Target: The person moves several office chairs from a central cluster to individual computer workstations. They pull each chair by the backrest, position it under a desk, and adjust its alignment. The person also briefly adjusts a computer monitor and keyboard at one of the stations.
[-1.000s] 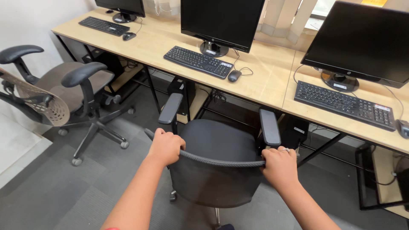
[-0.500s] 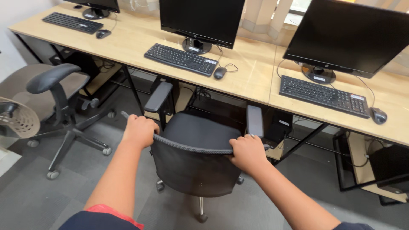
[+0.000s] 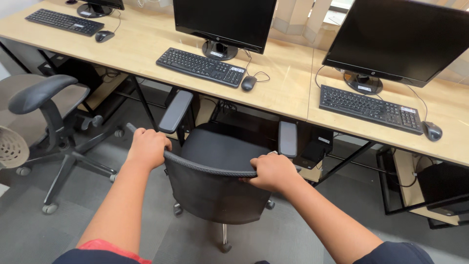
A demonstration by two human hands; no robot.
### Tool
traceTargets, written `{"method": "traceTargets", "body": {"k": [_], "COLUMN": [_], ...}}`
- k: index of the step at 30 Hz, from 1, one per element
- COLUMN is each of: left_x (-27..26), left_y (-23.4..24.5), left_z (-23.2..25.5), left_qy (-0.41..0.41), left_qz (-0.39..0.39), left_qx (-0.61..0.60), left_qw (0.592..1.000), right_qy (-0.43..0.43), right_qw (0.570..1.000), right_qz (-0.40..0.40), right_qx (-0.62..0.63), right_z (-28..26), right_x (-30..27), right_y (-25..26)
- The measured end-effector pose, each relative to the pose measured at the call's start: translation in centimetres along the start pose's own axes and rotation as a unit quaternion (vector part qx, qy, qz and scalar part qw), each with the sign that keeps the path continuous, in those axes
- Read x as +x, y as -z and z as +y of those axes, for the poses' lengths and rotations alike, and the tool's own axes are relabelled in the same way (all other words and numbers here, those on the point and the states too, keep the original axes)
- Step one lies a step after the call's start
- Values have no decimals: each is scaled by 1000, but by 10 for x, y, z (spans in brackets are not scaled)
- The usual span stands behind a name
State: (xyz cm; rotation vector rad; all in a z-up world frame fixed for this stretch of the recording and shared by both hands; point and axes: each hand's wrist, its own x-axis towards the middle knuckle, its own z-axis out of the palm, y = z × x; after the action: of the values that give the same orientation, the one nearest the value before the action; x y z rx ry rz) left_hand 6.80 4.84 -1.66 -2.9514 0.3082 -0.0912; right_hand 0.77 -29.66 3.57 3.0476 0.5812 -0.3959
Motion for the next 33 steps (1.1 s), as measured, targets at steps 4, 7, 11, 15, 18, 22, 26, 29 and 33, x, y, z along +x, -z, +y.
{"method": "traceTargets", "body": {"k": [4, 7, 11, 15, 18, 22, 26, 29, 33], "left_x": [4, 3, -5, -5, -5, -2, -1, 0, 0], "left_y": [-1, 1, 1, -2, 0, -4, -7, -7, -11], "left_z": [-3, 3, 4, 3, 2, 1, -1, -2, -2], "left_qy": [9, 12, 14, 3, 7, 3, -9, -21, -43], "left_qz": [10, 0, 5, 28, 10, 11, 9, 19, 26], "left_qx": [-12, -3, -11, -11, -35, -36, -53, -72, -114], "left_qw": [1000, 1000, 1000, 1000, 999, 999, 999, 997, 992], "right_qy": [9, 1, -2, -23, -36, -64, -80, -108, -133], "right_qw": [1000, 1000, 999, 998, 998, 996, 996, 994, 990], "right_qz": [5, -11, -43, -61, -41, -55, -28, -30, -37], "right_qx": [-5, 0, -3, 21, 22, 24, 0, -18, -28], "right_z": [2, 3, -1, 0, -1, -2, -5, -8, -9], "right_x": [7, 4, -2, -1, -3, 0, -1, -2, -2], "right_y": [5, 10, 12, 11, 5, -1, -11, -11, -12]}}
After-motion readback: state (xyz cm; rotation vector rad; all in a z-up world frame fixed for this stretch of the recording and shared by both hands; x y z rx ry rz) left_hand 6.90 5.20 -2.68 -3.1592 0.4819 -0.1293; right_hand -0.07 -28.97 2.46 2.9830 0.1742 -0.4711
